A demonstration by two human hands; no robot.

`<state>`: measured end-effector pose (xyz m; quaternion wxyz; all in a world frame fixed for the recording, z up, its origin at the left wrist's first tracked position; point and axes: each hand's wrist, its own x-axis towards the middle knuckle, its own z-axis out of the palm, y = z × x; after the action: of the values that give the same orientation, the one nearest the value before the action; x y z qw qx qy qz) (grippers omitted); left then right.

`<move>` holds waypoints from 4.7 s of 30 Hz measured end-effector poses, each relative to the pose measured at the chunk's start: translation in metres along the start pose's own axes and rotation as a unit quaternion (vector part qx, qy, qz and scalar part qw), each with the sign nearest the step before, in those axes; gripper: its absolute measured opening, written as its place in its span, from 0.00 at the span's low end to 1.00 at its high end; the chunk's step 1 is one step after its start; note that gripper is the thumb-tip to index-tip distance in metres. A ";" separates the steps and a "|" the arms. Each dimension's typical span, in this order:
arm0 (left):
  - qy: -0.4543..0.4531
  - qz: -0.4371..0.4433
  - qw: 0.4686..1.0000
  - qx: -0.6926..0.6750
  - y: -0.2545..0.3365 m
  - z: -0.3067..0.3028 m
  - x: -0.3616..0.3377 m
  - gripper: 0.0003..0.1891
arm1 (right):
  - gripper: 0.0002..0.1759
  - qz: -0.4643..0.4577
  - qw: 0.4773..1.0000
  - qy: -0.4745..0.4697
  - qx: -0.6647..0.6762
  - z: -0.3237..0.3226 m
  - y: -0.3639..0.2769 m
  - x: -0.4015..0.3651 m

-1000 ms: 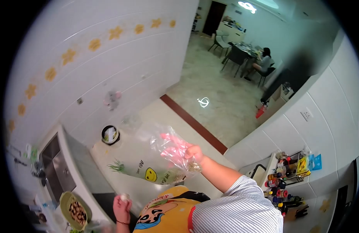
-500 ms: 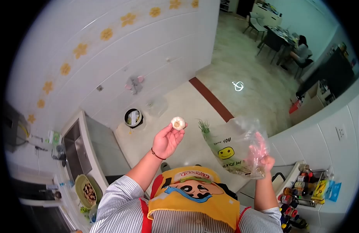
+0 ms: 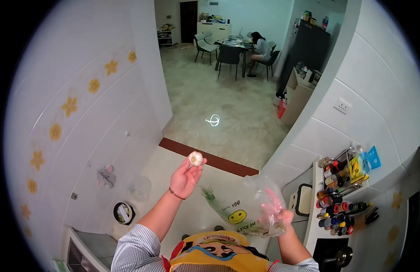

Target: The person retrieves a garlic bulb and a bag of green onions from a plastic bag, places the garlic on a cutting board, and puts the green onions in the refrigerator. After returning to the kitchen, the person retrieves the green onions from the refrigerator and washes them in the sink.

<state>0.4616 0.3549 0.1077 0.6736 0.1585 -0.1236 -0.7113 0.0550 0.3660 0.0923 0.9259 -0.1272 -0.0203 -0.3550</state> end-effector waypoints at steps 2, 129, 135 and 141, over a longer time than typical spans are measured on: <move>-0.025 -0.012 1.000 -0.003 0.002 0.006 0.015 0.20 | 0.60 -0.024 1.000 -0.015 0.012 0.003 0.007 -0.007; 0.065 -0.079 0.977 0.189 -0.019 0.006 0.031 0.16 | 0.60 0.046 0.997 -0.048 0.028 -0.013 0.048 -0.014; 0.072 -0.079 0.975 0.193 -0.019 0.003 0.034 0.17 | 0.61 0.055 0.997 -0.049 0.024 -0.021 0.045 -0.011; 0.093 -0.036 0.982 0.163 -0.019 -0.025 0.016 0.20 | 0.62 0.024 0.998 0.045 -0.038 -0.004 0.057 0.002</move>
<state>0.4531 0.3410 0.0767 0.6210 0.3362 -0.1689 -0.6876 0.0940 0.4049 0.0760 0.9285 -0.1472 0.0379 -0.3387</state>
